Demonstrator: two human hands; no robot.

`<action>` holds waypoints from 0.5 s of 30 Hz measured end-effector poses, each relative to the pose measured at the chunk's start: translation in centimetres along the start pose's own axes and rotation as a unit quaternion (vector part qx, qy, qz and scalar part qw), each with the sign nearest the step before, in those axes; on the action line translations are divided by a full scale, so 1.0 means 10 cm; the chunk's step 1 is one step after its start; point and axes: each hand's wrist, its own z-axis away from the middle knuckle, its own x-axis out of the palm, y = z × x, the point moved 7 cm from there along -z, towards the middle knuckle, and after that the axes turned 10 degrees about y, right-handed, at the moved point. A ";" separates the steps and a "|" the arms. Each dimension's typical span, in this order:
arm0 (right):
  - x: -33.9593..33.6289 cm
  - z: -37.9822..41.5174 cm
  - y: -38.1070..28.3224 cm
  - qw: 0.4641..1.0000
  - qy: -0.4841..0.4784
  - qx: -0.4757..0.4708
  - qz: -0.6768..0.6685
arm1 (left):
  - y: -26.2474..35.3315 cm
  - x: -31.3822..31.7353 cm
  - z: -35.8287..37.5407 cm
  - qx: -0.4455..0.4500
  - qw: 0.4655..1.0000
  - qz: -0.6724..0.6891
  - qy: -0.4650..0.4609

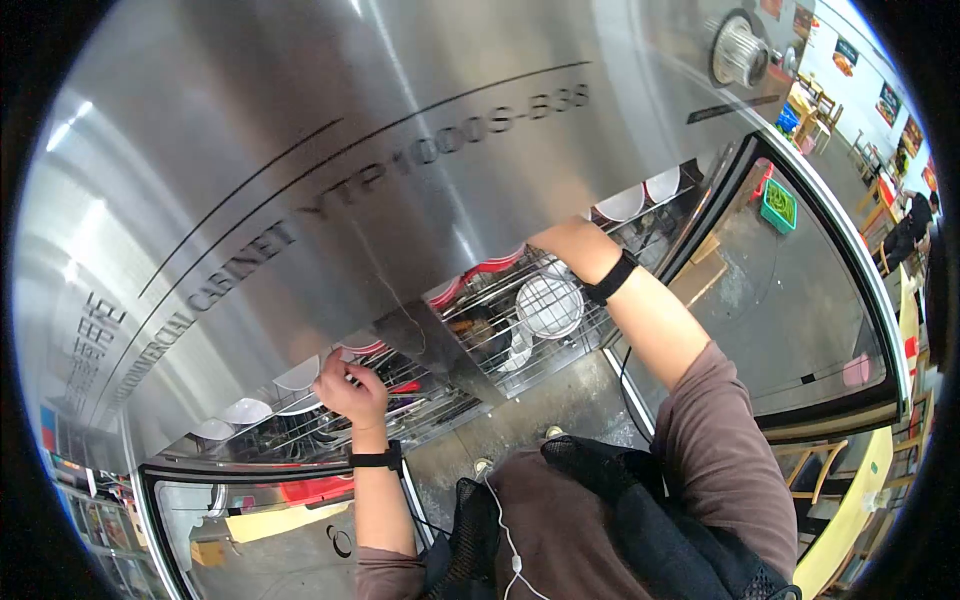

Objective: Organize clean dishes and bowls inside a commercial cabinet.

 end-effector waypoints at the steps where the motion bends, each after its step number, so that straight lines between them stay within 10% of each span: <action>1: -0.02 -0.02 -0.06 1.000 0.024 -0.002 -0.017 | 0.00 0.00 -0.01 0.000 1.000 0.006 -0.009; 15: 0.06 0.02 -0.01 0.995 -0.057 0.077 0.011 | 0.09 -0.03 -0.14 0.033 0.999 0.033 -0.008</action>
